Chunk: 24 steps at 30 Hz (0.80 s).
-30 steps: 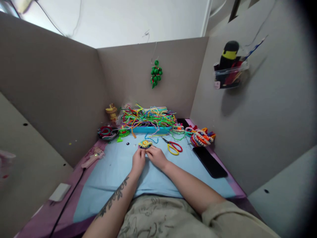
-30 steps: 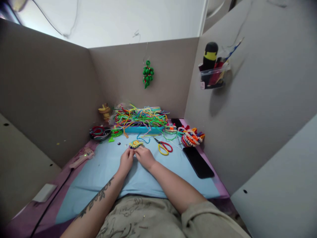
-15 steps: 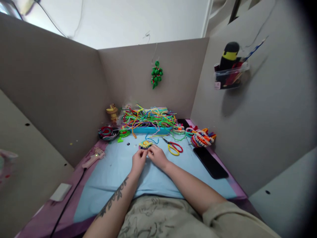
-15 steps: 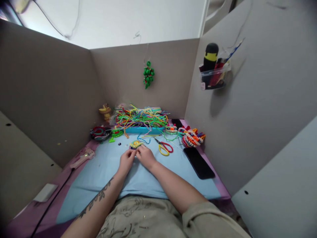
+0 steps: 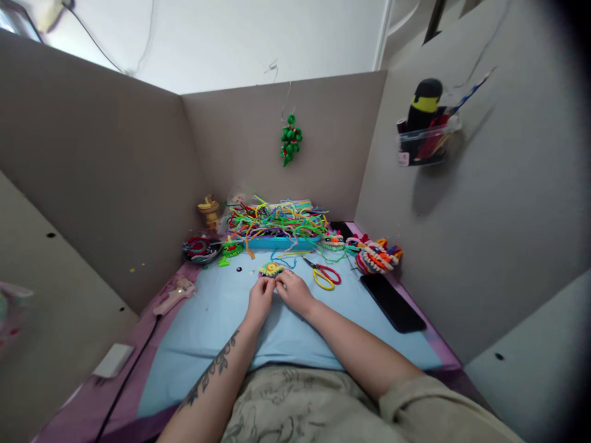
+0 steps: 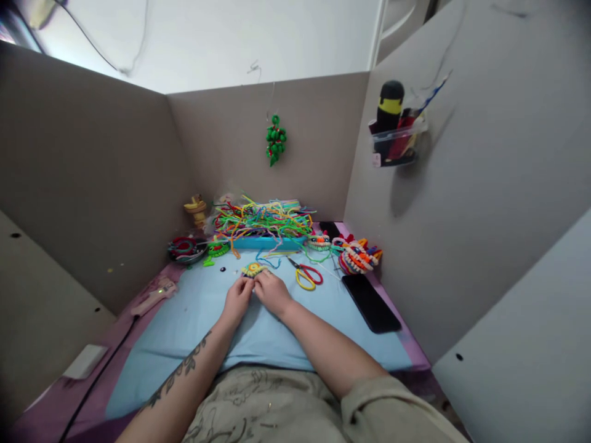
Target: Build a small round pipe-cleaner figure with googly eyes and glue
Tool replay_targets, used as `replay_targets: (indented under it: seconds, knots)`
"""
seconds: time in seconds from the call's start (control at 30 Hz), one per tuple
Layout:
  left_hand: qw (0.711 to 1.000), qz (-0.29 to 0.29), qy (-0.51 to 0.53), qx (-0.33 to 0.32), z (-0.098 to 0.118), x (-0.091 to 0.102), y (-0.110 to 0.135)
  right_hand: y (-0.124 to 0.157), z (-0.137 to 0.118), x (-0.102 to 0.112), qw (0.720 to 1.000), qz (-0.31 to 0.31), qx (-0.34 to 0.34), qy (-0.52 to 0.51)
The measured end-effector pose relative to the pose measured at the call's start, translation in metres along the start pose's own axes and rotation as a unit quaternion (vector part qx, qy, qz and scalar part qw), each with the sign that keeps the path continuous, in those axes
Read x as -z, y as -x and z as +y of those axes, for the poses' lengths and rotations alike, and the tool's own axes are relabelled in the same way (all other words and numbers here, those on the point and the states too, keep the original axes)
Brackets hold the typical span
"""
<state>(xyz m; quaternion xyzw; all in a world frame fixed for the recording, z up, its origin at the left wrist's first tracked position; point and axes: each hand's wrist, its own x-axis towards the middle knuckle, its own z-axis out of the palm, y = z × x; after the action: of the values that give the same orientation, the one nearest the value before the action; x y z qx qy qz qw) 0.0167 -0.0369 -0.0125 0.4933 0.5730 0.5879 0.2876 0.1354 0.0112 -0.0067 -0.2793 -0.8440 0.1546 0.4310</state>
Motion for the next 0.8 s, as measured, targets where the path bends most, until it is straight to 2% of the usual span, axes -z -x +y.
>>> replay_targets:
  seconds: [0.1, 0.2, 0.33, 0.4, 0.47, 0.53, 0.6, 0.67, 0.8]
  knots:
    - [0.990, -0.016, 0.120, 0.077, 0.004, 0.000, 0.000, -0.003, 0.005, 0.004, 0.999, 0.046, -0.017, -0.014]
    - [0.957, -0.066, 0.246, 0.140, 0.012, 0.002, 0.000, -0.008, 0.018, 0.012, 0.994, 0.089, -0.070, 0.006]
    - [0.916, -0.109, 0.341, 0.180, 0.024, 0.005, 0.002, -0.011, 0.036, 0.025, 0.978, 0.115, -0.161, 0.070]
    - [0.909, -0.115, 0.354, 0.186, 0.026, 0.005, 0.004, -0.010, 0.034, 0.030, 0.974, 0.134, -0.172, 0.069]
    - [0.912, -0.119, 0.348, 0.184, 0.025, 0.005, 0.004, -0.009, 0.025, 0.031, 0.985, 0.122, -0.121, 0.016]
    - [0.924, -0.115, 0.320, 0.173, 0.021, 0.003, 0.004, -0.006, 0.012, 0.028, 0.994, 0.079, -0.047, -0.065]
    - [0.942, -0.102, 0.278, 0.159, 0.015, 0.002, 0.004, -0.004, -0.001, 0.022, 0.991, 0.039, -0.001, -0.125]
    - [0.955, -0.087, 0.240, 0.148, 0.010, 0.001, 0.002, -0.003, -0.009, 0.016, 0.988, 0.026, 0.000, -0.155]
    - [0.963, -0.088, 0.215, 0.140, 0.006, 0.000, 0.001, -0.005, -0.010, 0.013, 0.978, 0.030, -0.059, -0.198]
